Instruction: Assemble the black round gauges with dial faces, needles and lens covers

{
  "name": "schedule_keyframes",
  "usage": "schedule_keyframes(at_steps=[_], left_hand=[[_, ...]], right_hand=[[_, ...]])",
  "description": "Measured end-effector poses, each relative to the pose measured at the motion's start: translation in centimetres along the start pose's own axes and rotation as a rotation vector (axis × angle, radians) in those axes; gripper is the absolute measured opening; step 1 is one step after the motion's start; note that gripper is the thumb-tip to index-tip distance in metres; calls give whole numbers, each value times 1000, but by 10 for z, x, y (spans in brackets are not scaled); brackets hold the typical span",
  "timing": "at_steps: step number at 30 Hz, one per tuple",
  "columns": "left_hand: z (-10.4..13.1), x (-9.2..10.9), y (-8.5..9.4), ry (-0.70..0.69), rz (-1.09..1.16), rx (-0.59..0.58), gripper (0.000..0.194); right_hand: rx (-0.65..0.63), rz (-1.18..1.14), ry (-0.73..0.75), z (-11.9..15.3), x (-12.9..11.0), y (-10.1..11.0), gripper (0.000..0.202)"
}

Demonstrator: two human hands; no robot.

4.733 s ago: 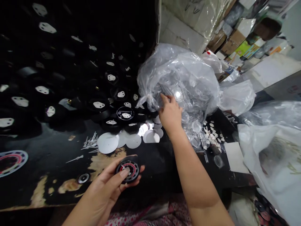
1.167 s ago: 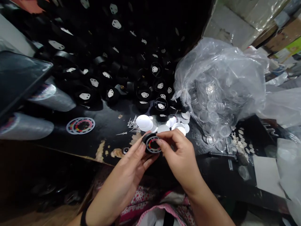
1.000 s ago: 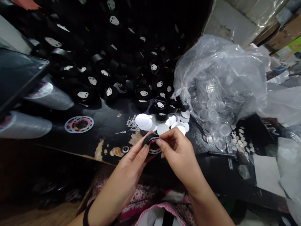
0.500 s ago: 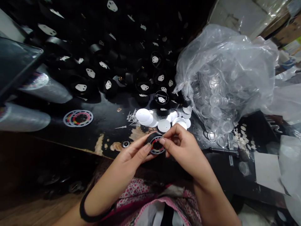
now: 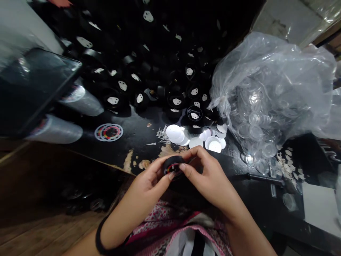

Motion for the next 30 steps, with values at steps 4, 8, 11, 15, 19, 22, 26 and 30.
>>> schedule_keyframes(at_steps=[4, 8, 11, 15, 19, 22, 26, 30], left_hand=[[12, 17, 46, -100, 98, 216, 30], [18, 24, 61, -118, 367, 315, 10], [19, 27, 62, -133, 439, 355, 9], [15, 28, 53, -140, 493, 329, 15], [6, 26, 32, -109, 472, 228, 16], [2, 22, 16, -85, 465, 161, 15], [1, 18, -6, -20, 465, 52, 14], [-1, 17, -14, -19, 437, 83, 22]], right_hand=[[3, 480, 291, -27, -45, -22, 12], [60, 931, 480, -53, -70, -55, 16], [68, 989, 524, -61, -75, -70, 15], [38, 936, 493, -57, -69, -69, 15], [47, 825, 352, -39, -51, -46, 15], [114, 777, 331, -19, -41, -26, 14], [199, 736, 349, 3, -34, -4, 21], [222, 378, 289, 15, -28, 16, 12]])
Point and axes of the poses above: each hand's wrist, its own z-axis away from the middle knuckle, its own y-axis out of the back of the hand, x = y × z, the point moved 10 cm from there along -z, towards the middle knuckle, and after that the axes turned 11 degrees about z, right-handed, at the moved point
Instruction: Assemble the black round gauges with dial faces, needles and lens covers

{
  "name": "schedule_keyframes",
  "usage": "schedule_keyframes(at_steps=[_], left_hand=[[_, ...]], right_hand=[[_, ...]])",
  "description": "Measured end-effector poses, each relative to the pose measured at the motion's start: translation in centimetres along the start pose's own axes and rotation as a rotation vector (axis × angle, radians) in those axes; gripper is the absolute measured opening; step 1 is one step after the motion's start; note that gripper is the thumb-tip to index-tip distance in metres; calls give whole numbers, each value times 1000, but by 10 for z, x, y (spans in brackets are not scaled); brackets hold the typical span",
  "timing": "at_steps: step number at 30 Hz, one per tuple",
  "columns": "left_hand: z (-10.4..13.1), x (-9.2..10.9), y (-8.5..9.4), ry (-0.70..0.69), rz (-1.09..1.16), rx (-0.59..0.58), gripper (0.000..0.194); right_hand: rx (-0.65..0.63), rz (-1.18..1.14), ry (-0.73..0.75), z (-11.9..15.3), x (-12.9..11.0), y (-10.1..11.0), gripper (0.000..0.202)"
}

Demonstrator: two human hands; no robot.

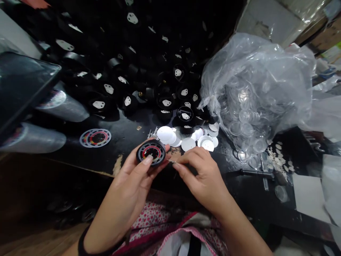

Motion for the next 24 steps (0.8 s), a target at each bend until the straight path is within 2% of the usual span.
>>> schedule_keyframes(at_steps=[3, 6, 9, 17, 24], left_hand=[[-4, -16, -5, 48, -80, 20, 29], [-6, -31, -13, 62, -165, -66, 26], [-5, -34, -18, 24, -235, -139, 27], [4, -14, -25, -101, -404, -180, 22], [9, -3, -27, -199, -512, -133, 18]], right_hand=[[2, -157, -81, 4, 6, 4, 10], [-23, -78, -137, 8, 12, 5, 12], [-26, -39, -158, 10, 16, 7, 13], [13, -146, -152, 15, 14, 13, 15], [-19, -106, -185, 21, 12, 10, 20]])
Point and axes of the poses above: each hand's wrist, its own z-axis away from the middle knuckle, its own y-axis out of the back of the hand, x = y × z, the point moved 10 cm from there along -z, towards the middle knuckle, and after that the axes turned 11 degrees about z, right-handed, at the moved point
